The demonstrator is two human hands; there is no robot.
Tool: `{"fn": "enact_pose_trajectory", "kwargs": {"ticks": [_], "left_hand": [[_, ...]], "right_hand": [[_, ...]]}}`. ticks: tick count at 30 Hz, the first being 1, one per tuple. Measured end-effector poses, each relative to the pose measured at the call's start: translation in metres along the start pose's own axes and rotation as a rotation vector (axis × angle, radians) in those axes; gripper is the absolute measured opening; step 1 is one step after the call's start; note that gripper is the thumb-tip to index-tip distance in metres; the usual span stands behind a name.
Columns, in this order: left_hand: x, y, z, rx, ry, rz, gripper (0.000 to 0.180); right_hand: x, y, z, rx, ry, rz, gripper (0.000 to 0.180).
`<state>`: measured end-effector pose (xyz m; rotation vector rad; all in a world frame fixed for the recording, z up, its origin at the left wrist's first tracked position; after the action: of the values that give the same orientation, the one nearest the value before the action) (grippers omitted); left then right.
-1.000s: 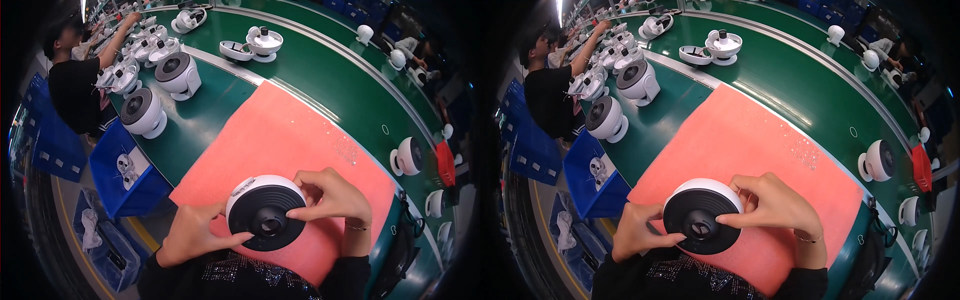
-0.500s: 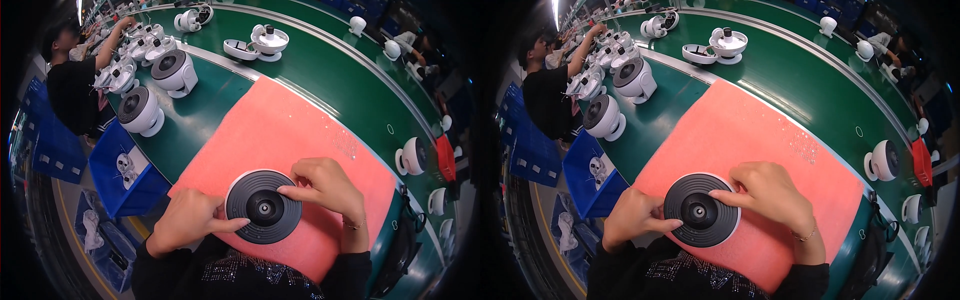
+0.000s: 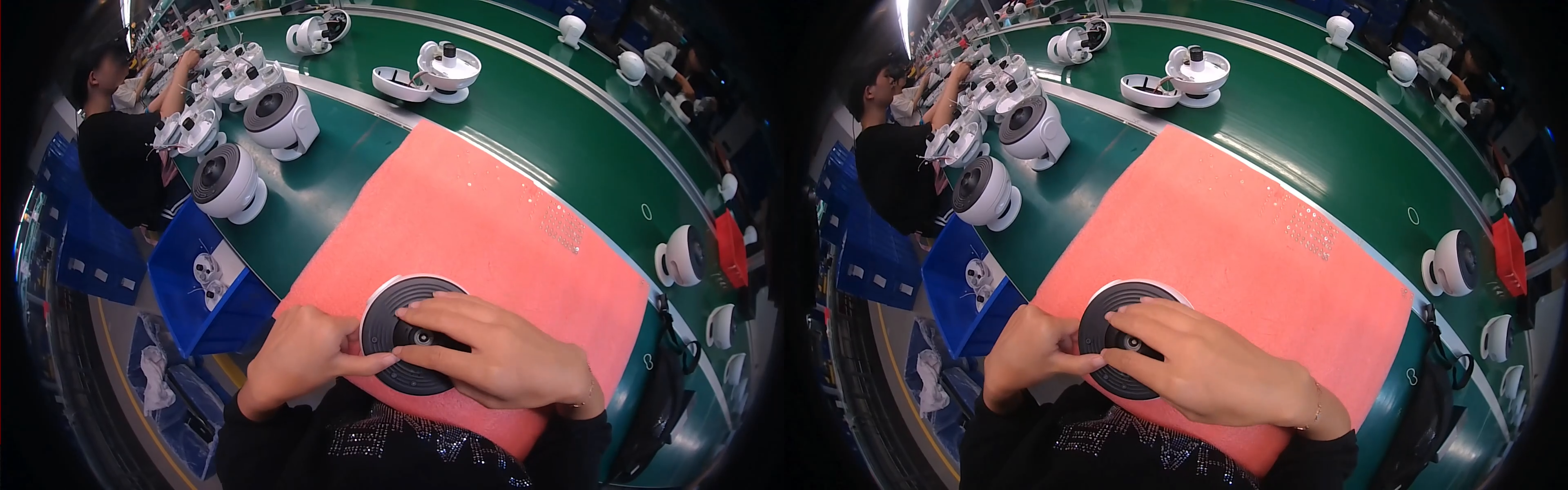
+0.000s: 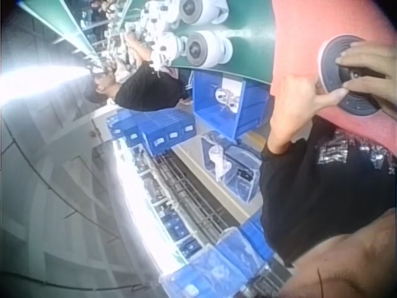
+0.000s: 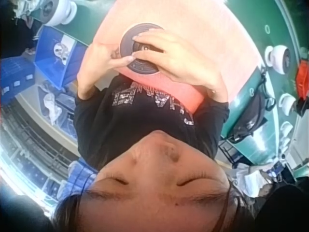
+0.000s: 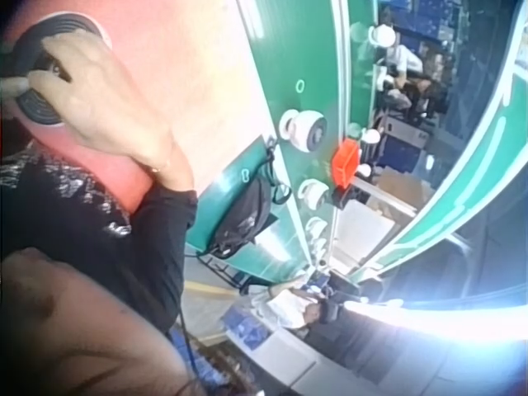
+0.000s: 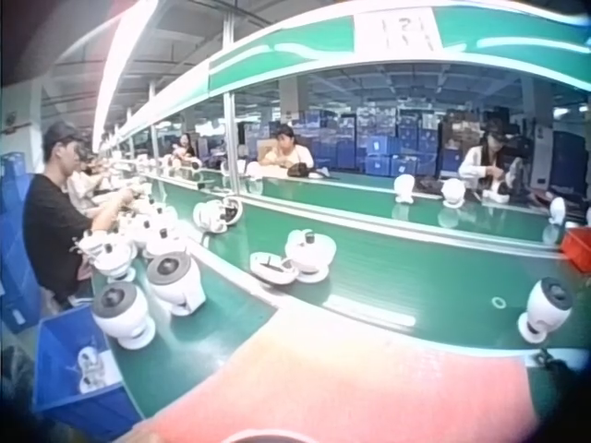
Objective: Assembling various components of dome security cameras on a production line.
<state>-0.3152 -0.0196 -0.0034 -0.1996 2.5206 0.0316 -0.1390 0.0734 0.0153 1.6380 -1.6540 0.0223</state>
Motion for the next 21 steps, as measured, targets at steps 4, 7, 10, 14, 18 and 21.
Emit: {"fn": "enact_pose_trajectory", "kwargs": {"ticks": [4, 7, 10, 14, 18, 21], "left_hand": [[0.004, 0.005, -0.003, 0.048, 0.049, -0.011, 0.045], [0.028, 0.007, 0.015, 0.264, -0.065, -0.199, 0.04], [0.036, -0.008, 0.041, 0.184, -0.701, -0.347, 0.044], [0.017, -0.012, 0.035, 0.003, -1.014, -0.341, 0.061], [-0.006, 0.003, 0.012, -0.115, -0.743, -0.056, 0.08], [-0.014, 0.01, -0.001, -0.166, -0.566, 0.133, 0.084]], "right_hand": [[-0.005, 0.013, -0.004, -0.078, 0.109, 0.114, 0.045], [-0.035, 0.011, 0.007, -0.181, 0.019, 0.561, 0.05], [-0.052, 0.007, 0.015, -0.007, 0.376, 0.765, 0.049], [-0.037, 0.017, 0.006, -0.14, 0.42, 0.759, 0.046], [-0.03, 0.017, 0.0, -0.292, 0.376, 0.685, 0.063], [-0.034, 0.018, -0.005, -0.423, 0.272, 0.509, 0.07]]}}
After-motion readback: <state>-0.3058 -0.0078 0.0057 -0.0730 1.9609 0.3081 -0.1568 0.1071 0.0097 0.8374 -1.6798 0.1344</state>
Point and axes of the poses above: each hand's wrist, its own y-axis towards the middle knuckle, its own z-axis out of the palm, x = y × z, the point moved 3 cm from there along y, towards the middle knuckle, and after that the axes turned 13 degrees about -x, right-handed, at the moved point
